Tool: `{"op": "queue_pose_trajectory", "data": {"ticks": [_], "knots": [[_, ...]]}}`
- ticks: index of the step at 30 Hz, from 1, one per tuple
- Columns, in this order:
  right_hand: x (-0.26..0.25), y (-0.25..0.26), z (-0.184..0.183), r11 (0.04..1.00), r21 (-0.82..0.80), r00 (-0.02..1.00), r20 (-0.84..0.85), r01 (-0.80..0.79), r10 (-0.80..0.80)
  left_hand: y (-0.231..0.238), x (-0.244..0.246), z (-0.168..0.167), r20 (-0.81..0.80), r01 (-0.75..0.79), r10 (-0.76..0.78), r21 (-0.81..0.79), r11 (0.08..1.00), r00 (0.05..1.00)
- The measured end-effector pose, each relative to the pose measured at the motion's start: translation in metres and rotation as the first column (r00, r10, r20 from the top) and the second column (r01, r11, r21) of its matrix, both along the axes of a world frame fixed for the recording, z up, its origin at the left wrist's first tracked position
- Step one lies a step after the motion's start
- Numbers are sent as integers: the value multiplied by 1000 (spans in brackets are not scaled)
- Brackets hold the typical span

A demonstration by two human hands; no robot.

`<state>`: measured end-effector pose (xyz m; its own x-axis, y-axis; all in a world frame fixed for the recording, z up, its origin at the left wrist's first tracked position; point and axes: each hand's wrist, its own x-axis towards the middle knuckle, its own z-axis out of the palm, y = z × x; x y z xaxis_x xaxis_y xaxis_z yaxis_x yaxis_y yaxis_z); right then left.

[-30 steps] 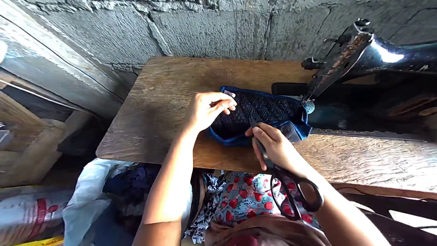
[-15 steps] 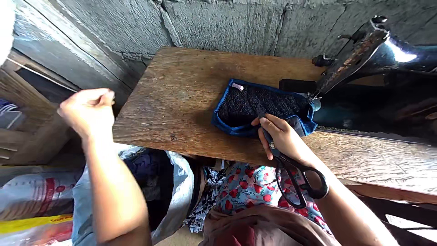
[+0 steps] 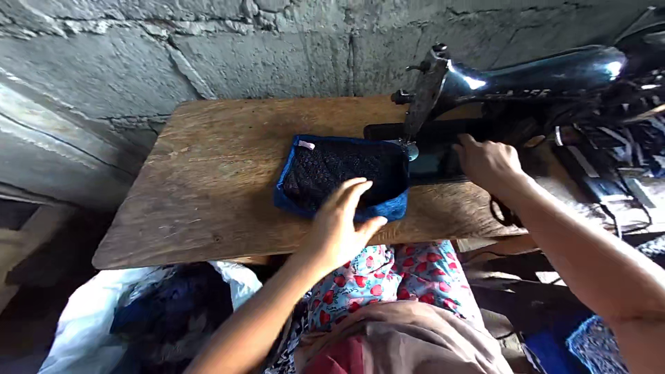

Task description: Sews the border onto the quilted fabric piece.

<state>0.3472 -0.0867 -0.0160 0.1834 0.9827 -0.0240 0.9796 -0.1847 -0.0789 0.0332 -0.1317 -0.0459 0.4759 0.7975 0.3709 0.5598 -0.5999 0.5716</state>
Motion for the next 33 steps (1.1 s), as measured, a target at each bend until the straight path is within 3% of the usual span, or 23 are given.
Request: {"op": "queue_pose_trajectory", "data": {"ticks": [3,5,6,10,13,14,15,16,17,19,25,33], "knots": [[1,36,-9,999,-42,993,112,30,-25,-4,47,-10,86,21,-9,-145,989,996],[0,52,-13,997,-56,990,131,49,-41,-11,66,-3,14,-52,57,-253,966,998],[0,58,-15,996,-64,989,137,56,-47,-15,76,2,-50,-100,90,-259,961,995],[0,69,-20,996,-82,985,170,47,-33,-15,109,1,-194,-285,273,-38,958,942],[4,54,-8,992,12,986,104,-129,127,-12,117,-2,-306,-345,302,-96,934,903],[10,47,-6,946,133,955,69,-295,288,-13,114,-6,-301,-344,300,-107,933,905],[17,44,-11,818,289,860,44,-498,508,-15,110,-12,-255,-336,306,-82,938,917],[21,47,-19,627,417,699,26,-658,715,-16,105,-19,-184,-328,317,-34,944,930],[19,51,-26,461,478,524,-1,-748,851,-18,100,-24,-119,-323,321,9,946,939],[9,57,-32,305,474,310,-68,-826,948,-18,94,-30,-34,-319,321,55,946,946],[0,79,-24,206,346,168,-138,-915,976,-20,94,-36,15,-377,378,128,917,926],[-11,88,-14,115,275,79,-139,-955,987,-19,98,-37,9,-393,398,187,900,917]]}}
